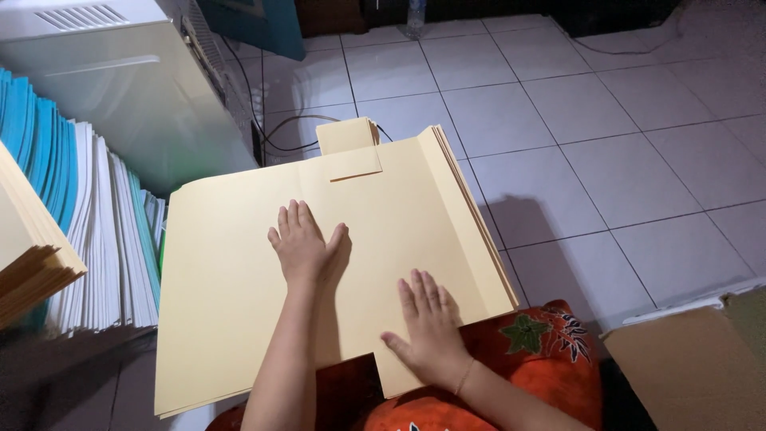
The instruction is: The person sits on the floor and repeatedly opens and flattens manila folders by hand. They smooth the folder surfaces and fold the top and bottom flaps inward, then place each folder back into a stack.
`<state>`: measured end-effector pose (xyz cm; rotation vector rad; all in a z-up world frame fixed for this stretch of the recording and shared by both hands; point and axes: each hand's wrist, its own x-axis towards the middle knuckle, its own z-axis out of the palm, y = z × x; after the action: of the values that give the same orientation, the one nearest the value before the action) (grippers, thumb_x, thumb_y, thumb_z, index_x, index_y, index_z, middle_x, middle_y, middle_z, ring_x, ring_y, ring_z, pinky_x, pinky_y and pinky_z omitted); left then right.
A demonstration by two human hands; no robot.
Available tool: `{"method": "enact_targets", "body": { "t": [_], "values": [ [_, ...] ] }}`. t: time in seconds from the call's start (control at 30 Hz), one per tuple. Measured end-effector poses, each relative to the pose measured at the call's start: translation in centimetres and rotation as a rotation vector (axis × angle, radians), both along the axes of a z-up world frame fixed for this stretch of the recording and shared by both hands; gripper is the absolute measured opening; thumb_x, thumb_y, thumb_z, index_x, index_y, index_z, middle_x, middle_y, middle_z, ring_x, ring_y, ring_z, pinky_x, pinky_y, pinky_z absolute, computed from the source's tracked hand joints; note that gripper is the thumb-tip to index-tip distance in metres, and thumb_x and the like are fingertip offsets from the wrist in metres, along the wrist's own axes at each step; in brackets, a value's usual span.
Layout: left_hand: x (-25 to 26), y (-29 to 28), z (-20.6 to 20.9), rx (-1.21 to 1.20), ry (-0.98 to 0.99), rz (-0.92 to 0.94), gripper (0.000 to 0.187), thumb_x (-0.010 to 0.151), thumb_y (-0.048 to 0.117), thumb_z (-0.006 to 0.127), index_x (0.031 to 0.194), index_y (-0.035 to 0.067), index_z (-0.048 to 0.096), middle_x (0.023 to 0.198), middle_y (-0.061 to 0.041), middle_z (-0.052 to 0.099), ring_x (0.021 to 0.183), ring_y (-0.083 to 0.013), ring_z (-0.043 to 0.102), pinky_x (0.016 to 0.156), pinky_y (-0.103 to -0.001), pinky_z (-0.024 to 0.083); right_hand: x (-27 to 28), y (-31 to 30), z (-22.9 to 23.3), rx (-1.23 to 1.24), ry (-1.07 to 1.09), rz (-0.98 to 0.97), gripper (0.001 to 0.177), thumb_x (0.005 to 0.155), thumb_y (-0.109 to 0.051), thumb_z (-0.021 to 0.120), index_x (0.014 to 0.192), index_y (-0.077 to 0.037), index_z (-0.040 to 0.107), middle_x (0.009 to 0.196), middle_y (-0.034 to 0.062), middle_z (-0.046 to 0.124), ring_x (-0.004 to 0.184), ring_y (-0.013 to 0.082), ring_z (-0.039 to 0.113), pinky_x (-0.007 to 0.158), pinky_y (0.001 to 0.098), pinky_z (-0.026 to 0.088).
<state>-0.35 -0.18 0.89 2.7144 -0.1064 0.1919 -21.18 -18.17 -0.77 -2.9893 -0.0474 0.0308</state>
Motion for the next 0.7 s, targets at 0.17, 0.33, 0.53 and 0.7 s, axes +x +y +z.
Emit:
{"method": "enact_targets", "body": {
  "t": [0.17, 0.33, 0.53, 0.7],
  "values": [
    [0.2, 0.2, -0.7, -0.016, -0.019, -0.007, 0.095, 0.084, 0.068, 0.046, 0.154, 0.005, 0.037, 0.165, -0.013, 0.032, 0.154, -0.0313, 0.022, 0.118, -0.059, 0.015, 0.8, 3.9, 0.3, 0.059, -0.18, 0.513, 0.077, 0.103, -0.054, 0.044, 0.16, -0.005, 0.028, 0.166, 0.0206, 0.024, 0.153, 0.0361, 0.022, 0.118, 0.0556, 0.015],
    [-0.6, 0.1, 1.1, -0.044, 0.035, -0.003, 0.094, 0.084, 0.065, 0.045, 0.155, 0.005, 0.035, 0.166, -0.012, 0.03, 0.155, -0.0302, 0.019, 0.12, -0.057, 0.011, -0.5, -0.7, 0.2, 0.014, -0.155, 0.279, 0.082, 0.102, -0.066, 0.031, 0.162, -0.011, 0.02, 0.17, 0.0107, 0.018, 0.155, 0.0268, 0.013, 0.119, 0.0518, 0.012],
    [-0.3, 0.2, 0.6, -0.036, 0.034, 0.005, 0.094, 0.084, 0.066, 0.045, 0.155, 0.005, 0.035, 0.166, -0.011, 0.03, 0.155, -0.0295, 0.019, 0.12, -0.058, 0.012, -2.0, -5.9, -0.9, -0.003, -0.157, -0.146, 0.094, 0.097, -0.071, 0.031, 0.163, -0.008, 0.01, 0.171, 0.0147, 0.005, 0.157, 0.0304, 0.001, 0.121, 0.0568, 0.001],
    [-0.4, 0.0, 0.4, -0.062, 0.004, 0.005, 0.092, 0.083, 0.064, 0.047, 0.153, 0.004, 0.038, 0.164, -0.012, 0.033, 0.154, -0.031, 0.021, 0.119, -0.058, 0.014, -0.8, -1.8, 0.5, 0.009, 0.097, -0.083, 0.092, 0.101, -0.067, 0.028, 0.162, -0.008, -0.008, 0.169, 0.0195, -0.017, 0.154, 0.0342, -0.017, 0.121, 0.0513, -0.007]
  ]
}}
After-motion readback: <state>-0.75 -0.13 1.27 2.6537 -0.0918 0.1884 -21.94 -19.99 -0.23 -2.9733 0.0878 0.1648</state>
